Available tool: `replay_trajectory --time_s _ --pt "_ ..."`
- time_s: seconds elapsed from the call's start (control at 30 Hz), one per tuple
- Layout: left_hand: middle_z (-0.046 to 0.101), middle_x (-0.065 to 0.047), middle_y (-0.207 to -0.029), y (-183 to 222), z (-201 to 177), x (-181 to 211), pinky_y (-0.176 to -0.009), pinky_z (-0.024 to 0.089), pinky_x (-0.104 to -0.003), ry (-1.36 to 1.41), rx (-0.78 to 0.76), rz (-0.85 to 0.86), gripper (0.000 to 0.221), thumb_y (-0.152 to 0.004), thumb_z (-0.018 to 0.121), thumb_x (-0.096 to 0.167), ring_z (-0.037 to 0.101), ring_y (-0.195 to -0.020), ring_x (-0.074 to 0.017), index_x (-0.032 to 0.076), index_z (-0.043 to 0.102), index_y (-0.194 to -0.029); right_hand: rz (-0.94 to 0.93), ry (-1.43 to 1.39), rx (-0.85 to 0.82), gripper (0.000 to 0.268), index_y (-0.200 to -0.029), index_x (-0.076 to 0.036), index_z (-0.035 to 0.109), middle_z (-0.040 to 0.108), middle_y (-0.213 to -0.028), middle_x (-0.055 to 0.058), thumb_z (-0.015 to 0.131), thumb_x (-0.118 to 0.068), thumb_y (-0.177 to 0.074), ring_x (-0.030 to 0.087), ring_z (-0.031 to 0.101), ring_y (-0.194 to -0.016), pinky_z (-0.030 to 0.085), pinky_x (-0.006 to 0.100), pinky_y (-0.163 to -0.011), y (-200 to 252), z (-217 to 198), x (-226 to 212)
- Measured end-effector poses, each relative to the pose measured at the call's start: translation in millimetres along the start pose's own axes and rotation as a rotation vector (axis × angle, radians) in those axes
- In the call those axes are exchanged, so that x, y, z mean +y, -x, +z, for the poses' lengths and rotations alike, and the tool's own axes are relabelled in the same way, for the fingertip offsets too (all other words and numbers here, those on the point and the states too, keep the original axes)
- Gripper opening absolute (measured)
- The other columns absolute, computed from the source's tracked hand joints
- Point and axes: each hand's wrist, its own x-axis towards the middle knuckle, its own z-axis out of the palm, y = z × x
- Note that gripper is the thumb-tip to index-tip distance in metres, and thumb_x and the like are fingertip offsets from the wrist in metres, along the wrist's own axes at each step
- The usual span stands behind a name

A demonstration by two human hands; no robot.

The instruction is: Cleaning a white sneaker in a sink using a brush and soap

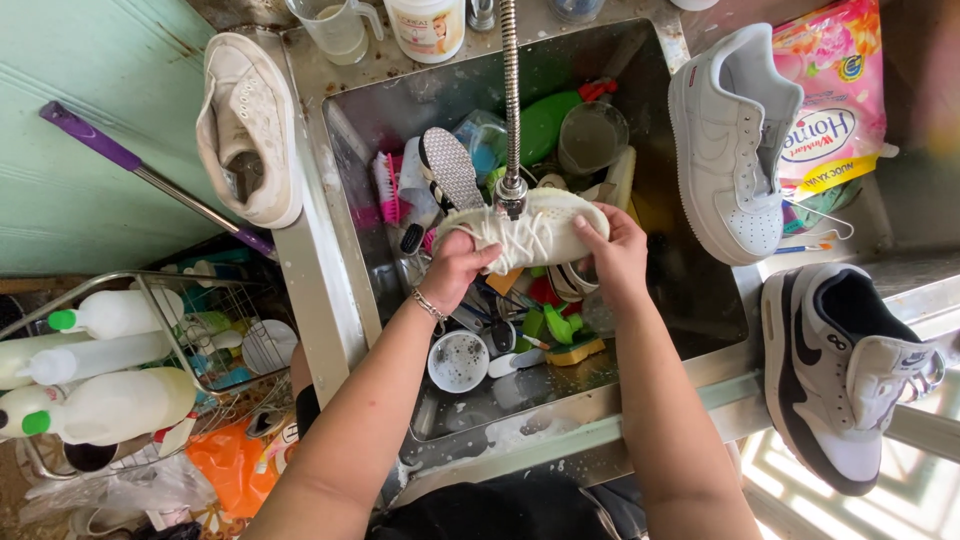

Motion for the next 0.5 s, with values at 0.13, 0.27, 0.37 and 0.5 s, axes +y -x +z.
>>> replay_trajectory --time_s 0.13,0.27,0.37,0.5 --pt "0.085 -0.025 -0.124 36 8 18 -0.098 0.069 -0.049 -0.475 -0.126 0.036 0.057 -0.101 0.105 0.030 0.084 -0.110 -0.0356 -0.003 0.078 -0.139 0.031 0.064 0.128 0.041 -0.135 0.000 0.087 0.089 -0.095 0.020 0.101 -0.029 -0.110 0.018 0.081 -0.065 0.061 0.025 -0.038 -7 2 19" --pt "0.088 -0.022 -0.102 43 6 -18 -0.106 0.062 -0.059 -1.299 0.097 0.170 0.066 -0.113 0.078 0.072 0.086 -0.117 -0.0457 0.006 0.085 -0.105 0.077 0.303 0.228 0.050 -0.138 -0.016 0.093 0.088 -0.108 0.017 0.100 -0.055 -0.108 0.027 0.083 -0.095 0.068 0.042 -0.074 18 -4 11" --pt "0.087 -0.027 -0.101 44 22 -18 -0.096 0.066 -0.063 -1.024 0.169 0.034 0.064 -0.117 0.079 0.065 0.086 -0.115 -0.0517 0.002 0.081 -0.108 0.041 0.302 0.139 0.054 -0.153 -0.023 0.091 0.091 -0.133 0.016 0.092 -0.059 -0.113 0.030 0.086 -0.126 0.071 0.049 -0.105 59 -14 -14" --pt "0.090 -0.014 -0.104 22 -16 -85 -0.097 0.065 -0.052 -0.746 0.237 -0.005 0.051 -0.122 0.079 0.056 0.086 -0.111 -0.0286 0.006 0.085 -0.112 -0.096 0.107 -0.090 0.108 -0.189 -0.008 0.053 0.074 -0.116 0.021 0.106 -0.020 -0.096 0.031 0.075 -0.109 0.071 0.051 -0.100 105 -25 -5"
